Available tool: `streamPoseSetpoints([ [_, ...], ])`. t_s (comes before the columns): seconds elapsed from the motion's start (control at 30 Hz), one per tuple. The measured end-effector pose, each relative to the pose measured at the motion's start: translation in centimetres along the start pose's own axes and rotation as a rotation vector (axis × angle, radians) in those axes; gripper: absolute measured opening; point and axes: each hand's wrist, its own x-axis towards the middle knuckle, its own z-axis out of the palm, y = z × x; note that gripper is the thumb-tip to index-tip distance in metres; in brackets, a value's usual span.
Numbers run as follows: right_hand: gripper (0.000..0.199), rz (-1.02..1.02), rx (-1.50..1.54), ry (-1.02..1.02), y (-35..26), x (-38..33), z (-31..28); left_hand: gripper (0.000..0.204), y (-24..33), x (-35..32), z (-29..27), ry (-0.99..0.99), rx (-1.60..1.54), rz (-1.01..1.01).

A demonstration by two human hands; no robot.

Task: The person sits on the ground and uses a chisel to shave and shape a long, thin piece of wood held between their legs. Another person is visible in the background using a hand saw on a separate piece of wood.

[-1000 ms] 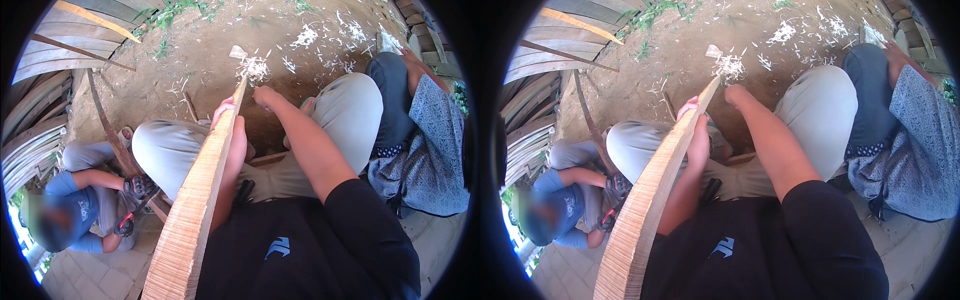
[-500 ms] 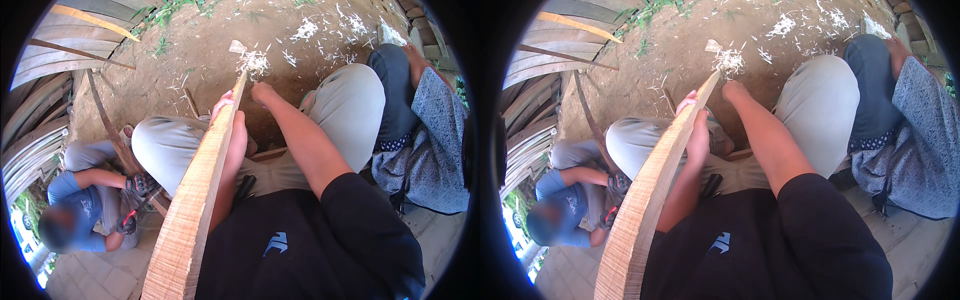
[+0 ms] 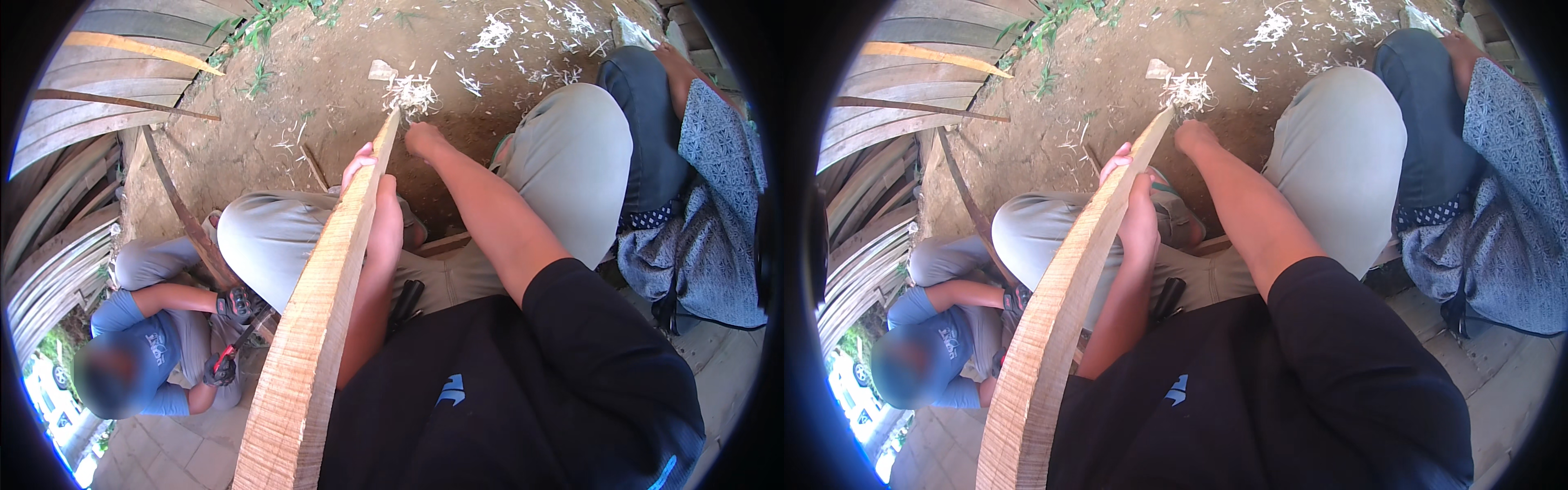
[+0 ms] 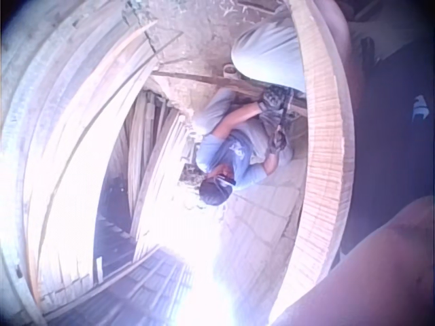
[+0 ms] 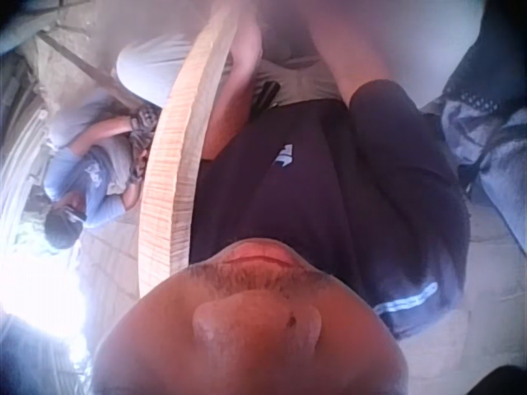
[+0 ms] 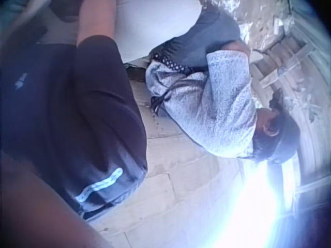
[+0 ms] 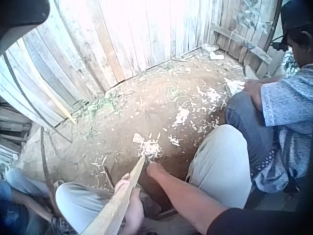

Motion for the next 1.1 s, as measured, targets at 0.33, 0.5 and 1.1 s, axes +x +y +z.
streamPoseSetpoints([
  [0.33, 0.04, -0.017, -0.09, -0.023, -0.2, 2.3, 0.3, 0.037, 0.3, -0.2, 0.0, -0.056, 0.04, 0.051],
  [0.5, 0.039, -0.02, 0.039, 0.093, -0.5, 1.4, 0.9, 0.035, 0.1, -0.2, -0.6, -0.06, 0.059, 0.051],
  [1.1, 0.045, -0.189, -0.191, 0.129, 1.6, 9.2, 1.6, 0.037, 0.1, -0.3, -0.2, -0.139, 0.036, 0.072],
])
